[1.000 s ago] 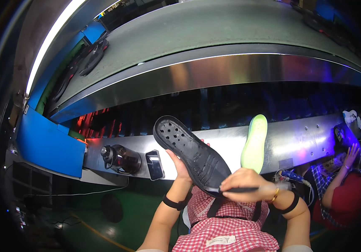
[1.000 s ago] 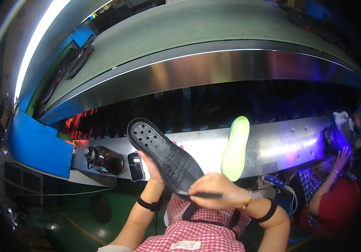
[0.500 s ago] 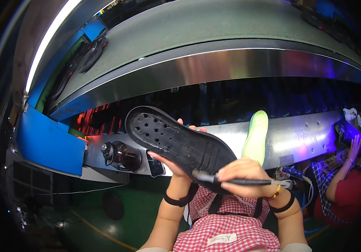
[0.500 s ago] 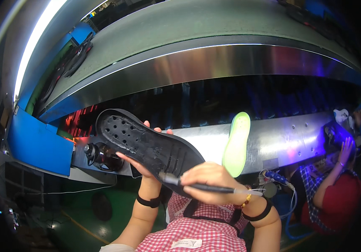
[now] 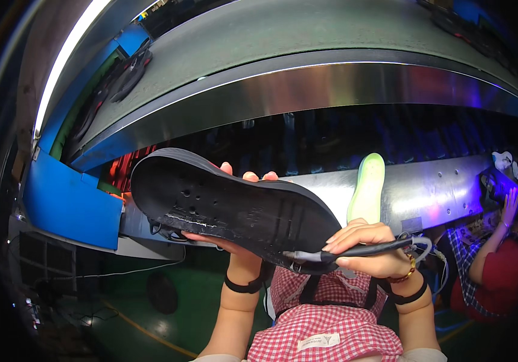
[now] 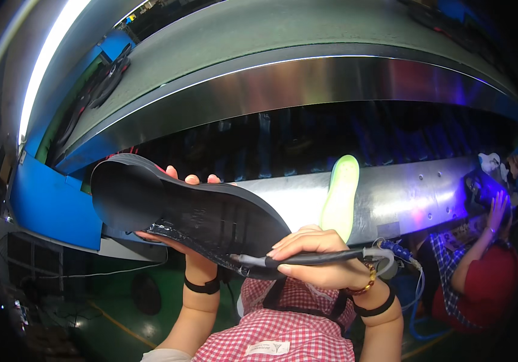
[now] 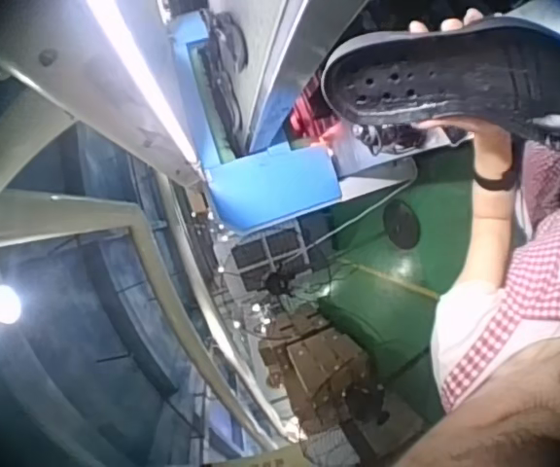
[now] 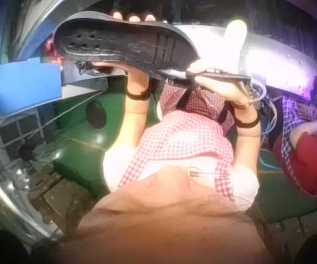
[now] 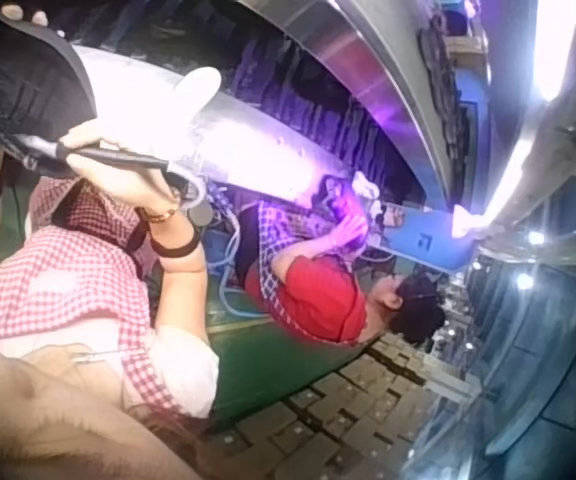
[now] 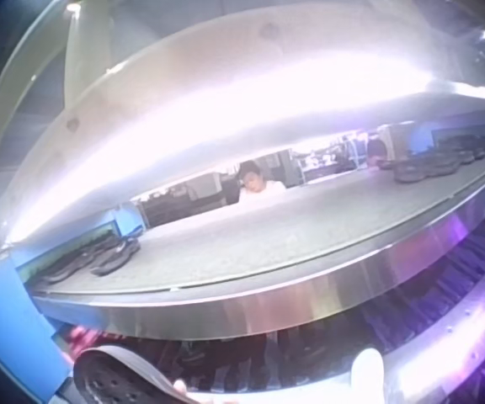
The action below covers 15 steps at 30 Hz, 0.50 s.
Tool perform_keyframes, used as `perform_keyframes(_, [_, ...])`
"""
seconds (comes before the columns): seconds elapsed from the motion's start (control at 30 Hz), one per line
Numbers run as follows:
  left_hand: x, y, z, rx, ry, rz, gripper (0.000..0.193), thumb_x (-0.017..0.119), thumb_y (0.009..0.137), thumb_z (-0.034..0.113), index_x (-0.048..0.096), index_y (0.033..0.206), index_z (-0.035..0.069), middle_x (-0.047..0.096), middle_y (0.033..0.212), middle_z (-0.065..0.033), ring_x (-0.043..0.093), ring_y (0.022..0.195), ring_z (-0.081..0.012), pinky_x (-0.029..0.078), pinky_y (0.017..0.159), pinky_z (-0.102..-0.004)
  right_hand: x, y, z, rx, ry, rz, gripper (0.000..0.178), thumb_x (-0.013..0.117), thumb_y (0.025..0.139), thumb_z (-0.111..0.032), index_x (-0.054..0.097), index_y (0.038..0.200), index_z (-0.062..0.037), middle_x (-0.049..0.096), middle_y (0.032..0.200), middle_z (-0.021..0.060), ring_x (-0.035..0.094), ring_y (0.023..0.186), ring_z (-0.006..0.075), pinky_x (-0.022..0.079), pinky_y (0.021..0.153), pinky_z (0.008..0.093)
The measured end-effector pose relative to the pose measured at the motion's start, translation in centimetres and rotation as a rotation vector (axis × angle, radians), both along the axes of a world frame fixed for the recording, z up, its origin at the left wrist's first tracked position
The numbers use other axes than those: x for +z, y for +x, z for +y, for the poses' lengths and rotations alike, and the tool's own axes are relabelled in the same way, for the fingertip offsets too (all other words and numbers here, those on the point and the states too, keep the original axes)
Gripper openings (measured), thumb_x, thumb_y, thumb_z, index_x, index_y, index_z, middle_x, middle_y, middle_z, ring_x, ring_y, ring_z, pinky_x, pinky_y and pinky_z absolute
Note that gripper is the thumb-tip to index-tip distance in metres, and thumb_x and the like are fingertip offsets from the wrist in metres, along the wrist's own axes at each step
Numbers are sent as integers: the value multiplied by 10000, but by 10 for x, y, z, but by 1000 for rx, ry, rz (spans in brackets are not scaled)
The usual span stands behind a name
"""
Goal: Applying adhesive to shoe soles and uppers on an assembly line.
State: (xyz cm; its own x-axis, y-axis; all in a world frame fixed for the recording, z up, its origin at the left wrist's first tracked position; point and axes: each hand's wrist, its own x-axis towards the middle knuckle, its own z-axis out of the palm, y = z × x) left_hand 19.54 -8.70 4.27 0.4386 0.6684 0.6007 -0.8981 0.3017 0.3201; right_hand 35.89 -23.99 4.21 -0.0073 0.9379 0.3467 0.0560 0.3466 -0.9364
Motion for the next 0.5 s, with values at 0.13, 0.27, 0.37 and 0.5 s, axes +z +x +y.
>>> perform_keyframes(0.13, [7,-6,1,-61,85,7,973,531,678,733,282,1388,117,453,1264,-147,342,1215,-405,214,1031,-571,6,1,-1,89,88,-154,204,722,681,-41,681,881,-39,682,903,86,636,892,181,396,825,310])
perform_keyframes(0.27, [4,-6,1,-63,74,-6,986,534,675,733,259,1398,122,452,1261,-151,348,1212,-409,208,1022,-595,4,8,-8,112,-82,256,195,712,687,-36,683,880,-33,679,910,93,633,894,200,430,835,333])
perform_keyframes(0.37, [7,-7,1,-14,62,8,989,534,676,732,248,1401,121,454,1259,-152,351,1212,-412,210,1018,-601,-3,7,-5,51,57,-115,183,711,694,-39,684,874,-30,679,908,95,626,900,207,434,838,332])
perform_keyframes(0.5, [6,-7,6,-19,27,30,1037,515,622,788,288,1380,118,448,1263,-168,376,1188,-410,270,1014,-555,-8,17,-5,209,55,38,184,723,689,-47,685,869,-35,682,906,101,619,906,187,397,887,350])
